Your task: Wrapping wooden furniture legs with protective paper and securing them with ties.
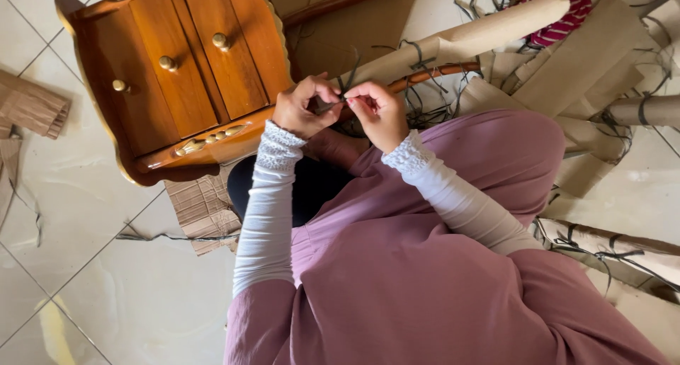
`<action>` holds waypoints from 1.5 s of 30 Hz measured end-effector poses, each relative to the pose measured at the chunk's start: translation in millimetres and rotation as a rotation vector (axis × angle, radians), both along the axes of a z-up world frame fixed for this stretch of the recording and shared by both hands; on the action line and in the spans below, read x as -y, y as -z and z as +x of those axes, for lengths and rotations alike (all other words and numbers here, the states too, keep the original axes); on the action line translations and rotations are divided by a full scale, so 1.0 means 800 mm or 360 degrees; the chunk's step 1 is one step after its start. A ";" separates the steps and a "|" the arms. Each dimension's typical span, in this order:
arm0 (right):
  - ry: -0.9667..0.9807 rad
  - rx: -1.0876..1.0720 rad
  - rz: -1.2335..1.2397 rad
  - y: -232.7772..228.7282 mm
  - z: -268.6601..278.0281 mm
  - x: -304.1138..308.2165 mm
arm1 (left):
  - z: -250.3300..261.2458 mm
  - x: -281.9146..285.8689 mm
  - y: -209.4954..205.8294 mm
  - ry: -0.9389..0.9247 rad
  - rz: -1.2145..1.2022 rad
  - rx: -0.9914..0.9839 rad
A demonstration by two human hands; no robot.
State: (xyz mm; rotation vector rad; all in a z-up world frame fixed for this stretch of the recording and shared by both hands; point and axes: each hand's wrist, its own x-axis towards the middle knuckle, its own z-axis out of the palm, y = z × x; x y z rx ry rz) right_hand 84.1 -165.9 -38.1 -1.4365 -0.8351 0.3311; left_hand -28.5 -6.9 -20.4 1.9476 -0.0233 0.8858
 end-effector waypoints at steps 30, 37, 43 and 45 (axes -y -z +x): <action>0.0427 0.0927 -0.0887 0.141 0.209 0.230 | 0.040 0.202 0.233 -0.0134 0.0198 -0.0908; 0.0059 0.0819 -0.1388 0.176 0.218 0.188 | 0.056 0.204 0.245 -0.0368 0.0422 -0.1007; -0.0511 0.0564 -0.1204 0.184 0.198 0.143 | 0.063 0.205 0.226 -0.0370 0.0522 -0.1017; -0.0568 0.0511 -0.1019 0.197 0.183 0.130 | 0.061 0.205 0.227 -0.0370 0.0513 -0.1059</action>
